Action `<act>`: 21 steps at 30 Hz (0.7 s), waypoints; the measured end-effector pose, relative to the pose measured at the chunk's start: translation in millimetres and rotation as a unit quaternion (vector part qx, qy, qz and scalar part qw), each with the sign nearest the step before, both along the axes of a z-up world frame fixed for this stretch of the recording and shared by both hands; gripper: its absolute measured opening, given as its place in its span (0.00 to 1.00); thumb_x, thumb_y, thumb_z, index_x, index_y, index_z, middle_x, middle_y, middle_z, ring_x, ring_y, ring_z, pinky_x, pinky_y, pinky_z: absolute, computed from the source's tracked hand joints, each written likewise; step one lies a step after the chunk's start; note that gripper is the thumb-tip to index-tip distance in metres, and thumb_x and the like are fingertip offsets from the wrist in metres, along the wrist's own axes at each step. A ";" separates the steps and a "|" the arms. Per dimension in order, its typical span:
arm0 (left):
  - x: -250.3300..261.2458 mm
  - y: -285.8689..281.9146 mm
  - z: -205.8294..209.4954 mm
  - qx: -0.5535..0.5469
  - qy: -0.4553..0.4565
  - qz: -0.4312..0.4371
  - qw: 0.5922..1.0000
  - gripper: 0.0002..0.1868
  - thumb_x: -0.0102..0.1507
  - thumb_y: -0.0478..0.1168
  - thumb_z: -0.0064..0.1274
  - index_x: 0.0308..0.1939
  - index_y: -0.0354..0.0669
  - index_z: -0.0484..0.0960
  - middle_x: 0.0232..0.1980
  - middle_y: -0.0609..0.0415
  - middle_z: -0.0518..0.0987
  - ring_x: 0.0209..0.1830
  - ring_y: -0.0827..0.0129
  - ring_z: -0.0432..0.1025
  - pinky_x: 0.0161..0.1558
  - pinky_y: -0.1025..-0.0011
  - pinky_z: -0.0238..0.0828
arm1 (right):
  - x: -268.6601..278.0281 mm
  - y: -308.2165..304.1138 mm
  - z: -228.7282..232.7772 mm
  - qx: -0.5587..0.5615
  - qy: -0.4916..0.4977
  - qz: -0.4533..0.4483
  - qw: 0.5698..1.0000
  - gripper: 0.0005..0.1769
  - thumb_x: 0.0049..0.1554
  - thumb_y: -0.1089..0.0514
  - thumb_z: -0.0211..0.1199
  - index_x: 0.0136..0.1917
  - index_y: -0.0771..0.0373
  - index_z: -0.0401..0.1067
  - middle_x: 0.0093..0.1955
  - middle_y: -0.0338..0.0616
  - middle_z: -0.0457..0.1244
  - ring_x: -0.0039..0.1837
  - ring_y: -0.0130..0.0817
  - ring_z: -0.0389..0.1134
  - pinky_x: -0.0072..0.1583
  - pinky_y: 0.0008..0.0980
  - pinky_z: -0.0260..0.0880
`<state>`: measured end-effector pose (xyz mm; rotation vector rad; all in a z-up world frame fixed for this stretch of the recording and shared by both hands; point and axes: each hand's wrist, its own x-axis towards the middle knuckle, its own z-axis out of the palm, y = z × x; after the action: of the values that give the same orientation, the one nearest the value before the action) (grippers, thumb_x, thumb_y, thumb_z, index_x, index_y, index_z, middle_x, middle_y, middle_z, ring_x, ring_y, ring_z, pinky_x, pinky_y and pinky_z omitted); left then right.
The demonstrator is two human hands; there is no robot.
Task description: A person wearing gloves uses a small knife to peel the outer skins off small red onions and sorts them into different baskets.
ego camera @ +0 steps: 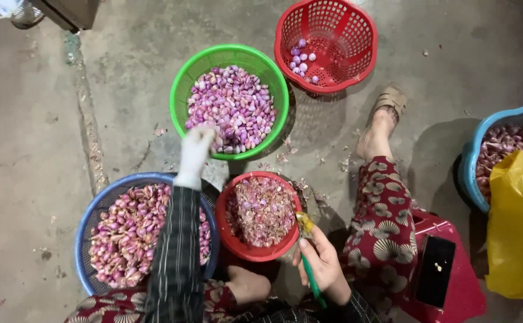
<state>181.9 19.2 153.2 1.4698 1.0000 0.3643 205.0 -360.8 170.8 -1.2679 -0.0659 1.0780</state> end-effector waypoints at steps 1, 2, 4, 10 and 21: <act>-16.2 -26.3 7.6 0.000 0.001 0.002 1.000 0.17 0.69 0.40 0.44 0.57 0.44 0.83 0.30 0.63 0.77 0.22 0.82 0.65 0.25 0.82 0.59 | 0.1 2.6 8.1 0.000 0.001 0.002 1.000 0.32 0.64 0.61 0.50 0.80 0.61 0.53 0.34 0.52 0.66 0.20 0.26 0.55 0.21 0.23 0.56; -32.0 -52.3 14.4 -0.033 0.002 -0.051 0.998 0.13 0.67 0.38 0.46 0.48 0.41 0.85 0.33 0.58 0.79 0.26 0.78 0.68 0.31 0.77 0.66 | 0.2 5.6 15.3 -0.013 0.001 0.018 1.000 0.32 0.64 0.60 0.50 0.81 0.57 0.53 0.34 0.50 0.65 0.20 0.27 0.55 0.22 0.24 0.55; -63.2 -98.1 3.4 -0.074 0.006 -0.102 0.992 0.11 0.66 0.36 0.48 0.39 0.38 0.87 0.35 0.54 0.82 0.30 0.73 0.71 0.38 0.73 0.72 | -5.1 6.5 21.1 -0.033 0.004 0.036 0.999 0.32 0.64 0.59 0.49 0.81 0.52 0.53 0.34 0.49 0.64 0.21 0.28 0.55 0.23 0.25 0.55; -124.2 -180.0 -1.0 -0.331 -0.258 -0.046 0.907 0.29 0.57 0.22 0.33 0.63 0.25 0.72 0.66 0.37 0.74 0.68 0.54 0.69 0.70 0.65 0.64 | -28.7 6.4 28.7 -0.004 -0.033 0.104 0.994 0.32 0.66 0.59 0.49 0.82 0.53 0.53 0.33 0.45 0.65 0.22 0.26 0.57 0.24 0.22 0.55; -166.5 -225.9 8.2 -0.341 -0.290 0.046 0.893 0.15 0.68 0.30 0.49 0.59 0.33 0.74 0.47 0.52 0.80 0.39 0.76 0.71 0.44 0.79 0.67 | -60.0 9.4 18.1 0.096 -0.026 0.233 0.967 0.36 0.67 0.60 0.49 0.85 0.55 0.43 0.37 0.47 0.65 0.23 0.25 0.56 0.25 0.20 0.56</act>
<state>15.5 -206.8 161.4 0.6118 0.6089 0.4304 145.0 -351.4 188.9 -1.1290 -0.5184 1.4005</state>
